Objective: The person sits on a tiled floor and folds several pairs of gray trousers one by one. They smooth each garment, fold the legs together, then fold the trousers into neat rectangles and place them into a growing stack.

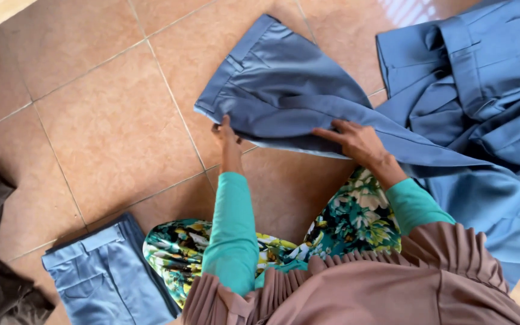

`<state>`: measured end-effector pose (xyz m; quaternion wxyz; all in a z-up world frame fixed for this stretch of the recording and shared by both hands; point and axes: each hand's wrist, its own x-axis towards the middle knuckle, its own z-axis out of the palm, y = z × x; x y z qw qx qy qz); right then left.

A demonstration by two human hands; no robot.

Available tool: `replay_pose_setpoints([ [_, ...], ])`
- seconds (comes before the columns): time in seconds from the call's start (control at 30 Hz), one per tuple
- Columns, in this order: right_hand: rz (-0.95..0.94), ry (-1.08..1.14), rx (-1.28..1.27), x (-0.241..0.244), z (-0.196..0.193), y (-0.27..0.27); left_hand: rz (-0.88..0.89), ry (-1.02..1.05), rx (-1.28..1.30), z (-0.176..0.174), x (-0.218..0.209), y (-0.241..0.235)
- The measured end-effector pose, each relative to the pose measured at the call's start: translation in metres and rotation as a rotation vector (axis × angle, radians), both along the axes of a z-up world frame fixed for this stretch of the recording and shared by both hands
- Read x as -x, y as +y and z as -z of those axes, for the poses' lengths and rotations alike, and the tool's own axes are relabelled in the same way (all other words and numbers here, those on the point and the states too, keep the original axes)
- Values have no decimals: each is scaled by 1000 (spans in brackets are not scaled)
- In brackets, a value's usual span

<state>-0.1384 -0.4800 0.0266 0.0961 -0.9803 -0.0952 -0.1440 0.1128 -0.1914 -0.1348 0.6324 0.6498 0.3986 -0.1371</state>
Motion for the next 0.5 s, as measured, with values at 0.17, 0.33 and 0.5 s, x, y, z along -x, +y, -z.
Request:
replay_pose_setpoints([
  [0.17,73,62,14,-1,-6,-6,139,95,128,-90,67,-44],
  [0.33,136,185,64,19,-32,31,276,164,217,-78,74,-60],
  [0.5,208,98,281,15,55,27,114,137,397,-32,27,-64],
])
